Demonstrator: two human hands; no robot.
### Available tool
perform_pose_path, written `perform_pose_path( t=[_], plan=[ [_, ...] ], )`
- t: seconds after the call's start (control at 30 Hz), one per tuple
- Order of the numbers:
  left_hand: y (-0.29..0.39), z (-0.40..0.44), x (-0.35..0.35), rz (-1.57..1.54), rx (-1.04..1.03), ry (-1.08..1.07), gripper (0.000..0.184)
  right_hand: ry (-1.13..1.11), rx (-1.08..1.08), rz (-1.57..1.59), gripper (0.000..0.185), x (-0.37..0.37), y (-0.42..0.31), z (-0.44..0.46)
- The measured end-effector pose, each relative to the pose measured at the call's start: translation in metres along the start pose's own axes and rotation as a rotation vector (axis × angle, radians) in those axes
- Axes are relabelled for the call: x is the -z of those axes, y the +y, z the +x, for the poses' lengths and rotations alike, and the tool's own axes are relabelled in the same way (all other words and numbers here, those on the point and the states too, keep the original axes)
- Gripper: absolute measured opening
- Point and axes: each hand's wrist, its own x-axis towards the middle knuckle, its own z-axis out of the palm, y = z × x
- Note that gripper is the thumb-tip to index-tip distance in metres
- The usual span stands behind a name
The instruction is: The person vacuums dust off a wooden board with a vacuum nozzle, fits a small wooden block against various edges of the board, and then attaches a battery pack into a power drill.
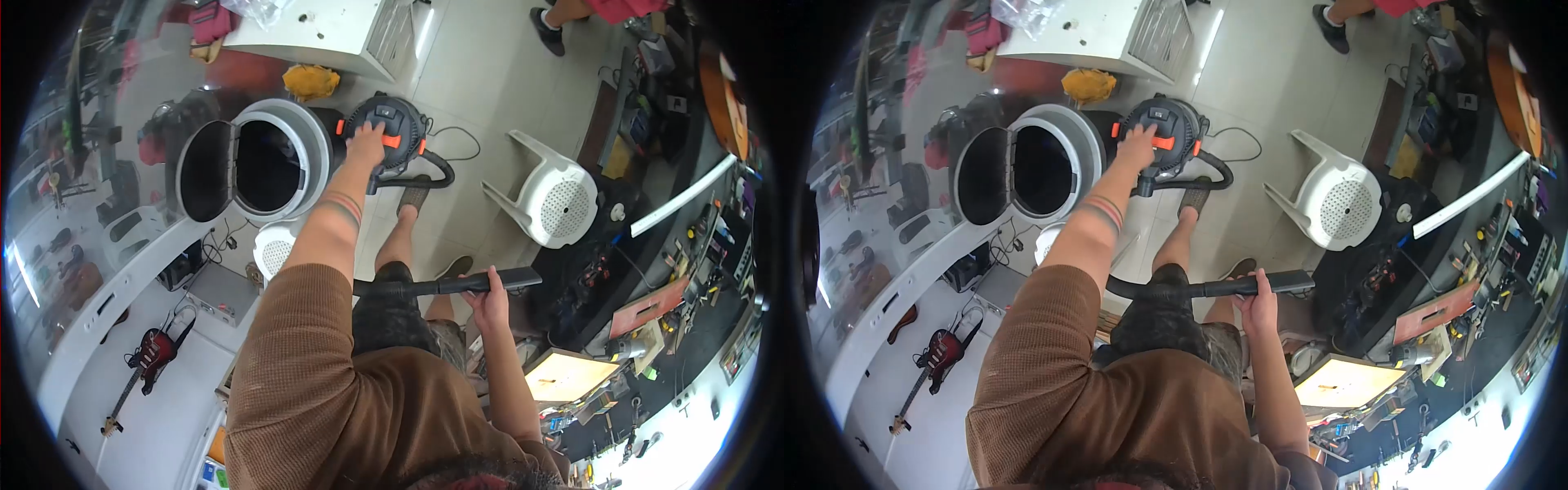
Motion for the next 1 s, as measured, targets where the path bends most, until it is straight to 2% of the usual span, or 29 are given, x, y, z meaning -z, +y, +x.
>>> perform_pose_path(
  t=[0.1, 0.2, 0.33, 0.43, 0.53, 0.57, 0.67, 0.8, 0.9, 1.0],
  plan=[
    [-0.004, 0.033, 0.015, 0.116, -0.033, -0.101, 0.070, 0.007, -0.030, 0.017, 0.033, -0.019, 0.010, 0.024],
    [-0.005, 0.048, 0.012, 0.155, -0.041, -0.104, 0.081, -0.038, -0.070, -0.007, 0.033, -0.051, 0.005, 0.029],
    [-0.002, 0.055, 0.012, 0.206, -0.025, -0.134, 0.082, -0.017, -0.079, -0.048, 0.034, -0.091, -0.007, 0.032],
    [-0.006, 0.056, 0.021, 0.164, -0.018, -0.193, 0.080, -0.081, -0.086, -0.098, 0.033, -0.104, -0.010, 0.041],
    [-0.007, 0.072, 0.012, 0.383, -0.156, -0.150, 0.075, -0.102, -0.043, -0.194, 0.031, -0.120, -0.013, 0.050],
    [-0.006, 0.074, -0.006, 0.448, -0.261, -0.002, 0.051, -0.107, -0.025, -0.207, 0.031, -0.127, -0.015, 0.052],
    [0.012, 0.081, -0.031, 0.745, -0.314, -0.067, 0.047, -0.106, 0.000, -0.251, 0.030, -0.144, -0.013, 0.049],
    [0.039, 0.090, -0.041, 0.823, -0.215, -0.017, 0.043, -0.121, -0.006, -0.295, 0.030, -0.155, -0.010, 0.050],
    [0.043, 0.098, -0.014, 0.514, -0.217, -0.211, 0.042, -0.129, -0.013, -0.302, 0.033, -0.158, -0.007, 0.057],
    [0.020, 0.064, 0.024, 0.235, -0.307, -0.033, 0.047, -0.199, -0.037, -0.337, 0.031, -0.168, -0.015, 0.063]
  ],
)
